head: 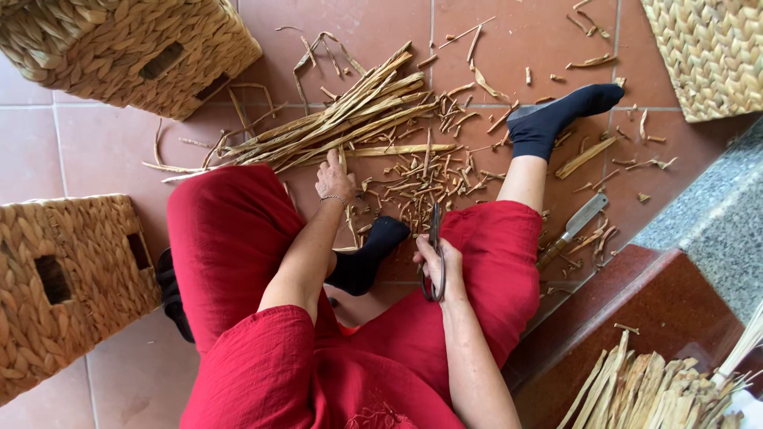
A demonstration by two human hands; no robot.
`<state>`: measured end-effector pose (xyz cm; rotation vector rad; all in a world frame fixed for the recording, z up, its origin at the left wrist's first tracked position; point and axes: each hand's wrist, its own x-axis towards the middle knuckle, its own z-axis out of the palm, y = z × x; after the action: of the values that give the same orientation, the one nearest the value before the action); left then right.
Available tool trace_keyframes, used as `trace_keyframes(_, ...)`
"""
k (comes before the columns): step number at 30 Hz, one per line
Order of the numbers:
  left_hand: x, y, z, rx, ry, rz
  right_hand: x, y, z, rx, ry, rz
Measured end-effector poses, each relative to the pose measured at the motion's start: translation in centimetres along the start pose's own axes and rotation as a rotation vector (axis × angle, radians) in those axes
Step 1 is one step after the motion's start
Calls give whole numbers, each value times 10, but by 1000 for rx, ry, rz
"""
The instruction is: The person sits on a tiled floor and uses scissors to trim and split dried plant strips. They handle the strips one at a time, cutting off ends and separating fibers, then placing the processed pieces into a pile on the floor.
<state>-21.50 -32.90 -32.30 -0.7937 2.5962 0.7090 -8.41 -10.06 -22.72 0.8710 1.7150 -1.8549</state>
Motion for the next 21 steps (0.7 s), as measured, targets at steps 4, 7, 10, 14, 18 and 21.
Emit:
trace_keyframes(4, 3, 8, 4, -319, -48, -126, -1, 1, -3, -28, -28, -77)
trace_keyframes(7, -14, 20, 0, -564, -164, -38, -1, 0, -3, -15, -5, -88)
trace_keyframes(10, -53, 31, -6, -698, -344, 71, -11, 2, -9, 125, -30, -167)
trace_keyframes(14, -106, 60, -41, -732, -315, 577, -37, -2, -28, 220, -39, -307)
trace_keyframes(18, -145, 74, -79, -257, -428, 659, -61, -6, -49, 131, 26, -309)
trace_keyframes(21, -165, 72, -90, 100, -292, 865, -71, 0, -64, 45, 66, -226)
